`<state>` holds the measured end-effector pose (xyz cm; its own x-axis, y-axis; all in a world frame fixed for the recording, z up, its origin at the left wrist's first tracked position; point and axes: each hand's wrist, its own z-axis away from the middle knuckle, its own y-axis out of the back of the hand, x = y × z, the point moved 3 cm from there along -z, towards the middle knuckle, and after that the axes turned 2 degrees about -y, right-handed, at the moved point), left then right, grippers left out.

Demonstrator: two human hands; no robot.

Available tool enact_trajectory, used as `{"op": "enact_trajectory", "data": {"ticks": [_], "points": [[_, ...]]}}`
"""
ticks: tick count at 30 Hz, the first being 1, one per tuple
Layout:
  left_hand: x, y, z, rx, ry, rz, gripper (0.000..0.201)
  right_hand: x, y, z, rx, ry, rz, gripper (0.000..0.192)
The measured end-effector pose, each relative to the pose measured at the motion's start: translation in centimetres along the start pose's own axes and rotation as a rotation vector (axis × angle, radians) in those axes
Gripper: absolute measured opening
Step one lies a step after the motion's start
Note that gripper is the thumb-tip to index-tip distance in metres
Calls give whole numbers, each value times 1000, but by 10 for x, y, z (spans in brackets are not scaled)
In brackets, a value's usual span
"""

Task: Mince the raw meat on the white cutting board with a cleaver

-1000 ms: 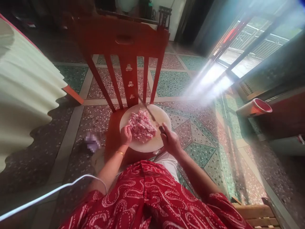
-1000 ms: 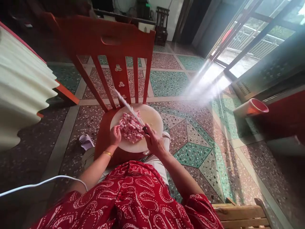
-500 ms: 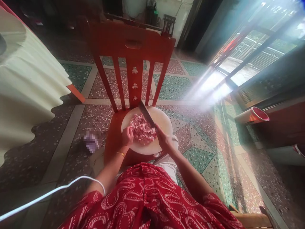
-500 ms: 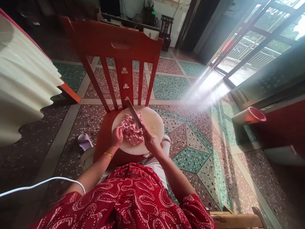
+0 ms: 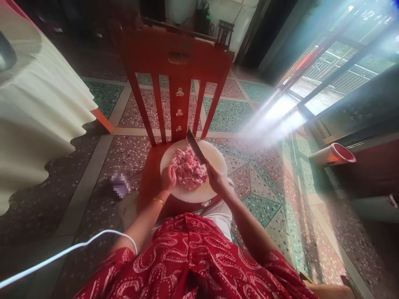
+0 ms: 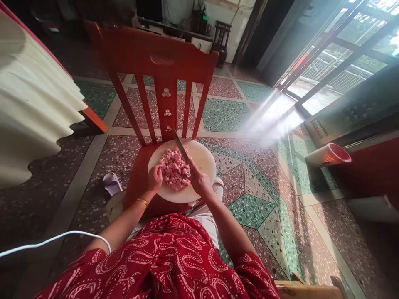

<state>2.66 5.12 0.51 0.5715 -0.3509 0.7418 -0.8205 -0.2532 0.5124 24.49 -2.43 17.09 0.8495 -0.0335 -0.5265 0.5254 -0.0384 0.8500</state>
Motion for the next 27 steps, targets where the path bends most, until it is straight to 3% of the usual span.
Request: {"op": "enact_trajectory", "data": {"ticks": [2,4,6,9,11,15,18,20,23,25,27], "points": [[-1,0,0,23,0,-29,27,-14,15,-2,126,69,-50,53],[-2,-1,0,13,12,-48,28,-19,8,-6,169,85,-54,55],[-3,-1,0,-4,29,-62,28,-14,-16,-8,74,46,-2,56],[-3,-1,0,-18,41,-68,27,2,-45,-5,-185,-56,87,53],[-2,0,0,-22,43,-61,26,5,-38,0,-203,-68,64,51],[3,0,-1,-18,23,-54,27,-12,11,2,77,85,-93,51],[2,0,-1,-14,28,-50,26,-16,8,-2,223,127,-139,53],[1,0,-1,-17,35,-51,26,-7,-17,-3,155,56,-102,53],[1,0,-1,-23,43,-54,25,8,-46,1,-143,-82,-15,51],[1,0,-1,-44,43,-52,25,8,-36,4,-171,-76,-26,49],[1,-1,-1,-54,35,-54,26,-3,-11,3,-31,13,-94,49]]}}
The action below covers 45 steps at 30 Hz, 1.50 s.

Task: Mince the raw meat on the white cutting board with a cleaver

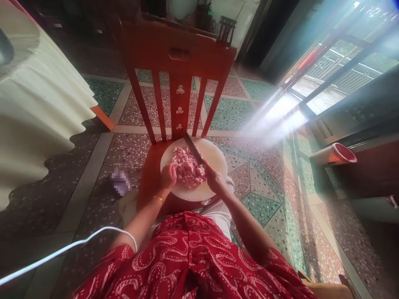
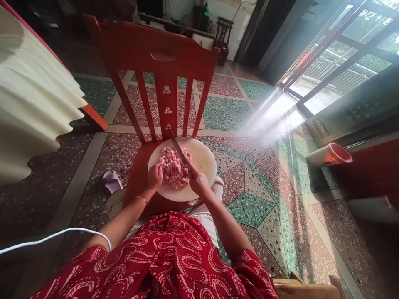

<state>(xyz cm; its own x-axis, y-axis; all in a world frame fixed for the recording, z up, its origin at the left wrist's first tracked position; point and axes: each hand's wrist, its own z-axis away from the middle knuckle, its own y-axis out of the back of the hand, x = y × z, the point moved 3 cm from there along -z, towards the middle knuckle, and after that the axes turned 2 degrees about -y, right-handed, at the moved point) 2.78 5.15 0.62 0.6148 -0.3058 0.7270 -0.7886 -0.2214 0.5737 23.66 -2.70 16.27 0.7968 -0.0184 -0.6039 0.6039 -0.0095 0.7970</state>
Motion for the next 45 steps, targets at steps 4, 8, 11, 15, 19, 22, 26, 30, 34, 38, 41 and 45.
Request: {"op": "enact_trajectory", "data": {"ticks": [4,8,11,15,19,22,26,30,34,38,41,45], "points": [[1,0,0,21,-12,-9,27,-16,19,-11,285,140,-76,53],[1,0,1,16,7,-5,27,6,-25,-19,16,-7,44,51],[1,0,0,-1,20,-4,26,14,-28,-14,-140,-83,96,48],[2,-1,-1,0,-3,-12,28,-7,13,-11,107,75,-25,50],[0,-2,0,8,-13,-14,29,-8,1,-17,204,126,-75,52],[-1,-1,-1,12,-6,-10,28,11,-33,-19,-60,-51,33,49],[0,-1,0,2,-4,-7,27,6,-14,-13,-69,-54,12,47],[0,-3,0,23,-19,-11,29,-18,24,-14,237,178,-134,51],[0,-2,0,20,3,-19,28,-1,-12,-23,173,71,-123,50],[4,1,-1,3,7,8,26,17,-36,-22,-106,-119,-70,47],[6,1,-2,-8,-16,8,27,0,-6,-18,23,-1,-134,47],[3,-1,-1,13,-13,-11,28,-17,10,-18,258,135,-151,51]]}}
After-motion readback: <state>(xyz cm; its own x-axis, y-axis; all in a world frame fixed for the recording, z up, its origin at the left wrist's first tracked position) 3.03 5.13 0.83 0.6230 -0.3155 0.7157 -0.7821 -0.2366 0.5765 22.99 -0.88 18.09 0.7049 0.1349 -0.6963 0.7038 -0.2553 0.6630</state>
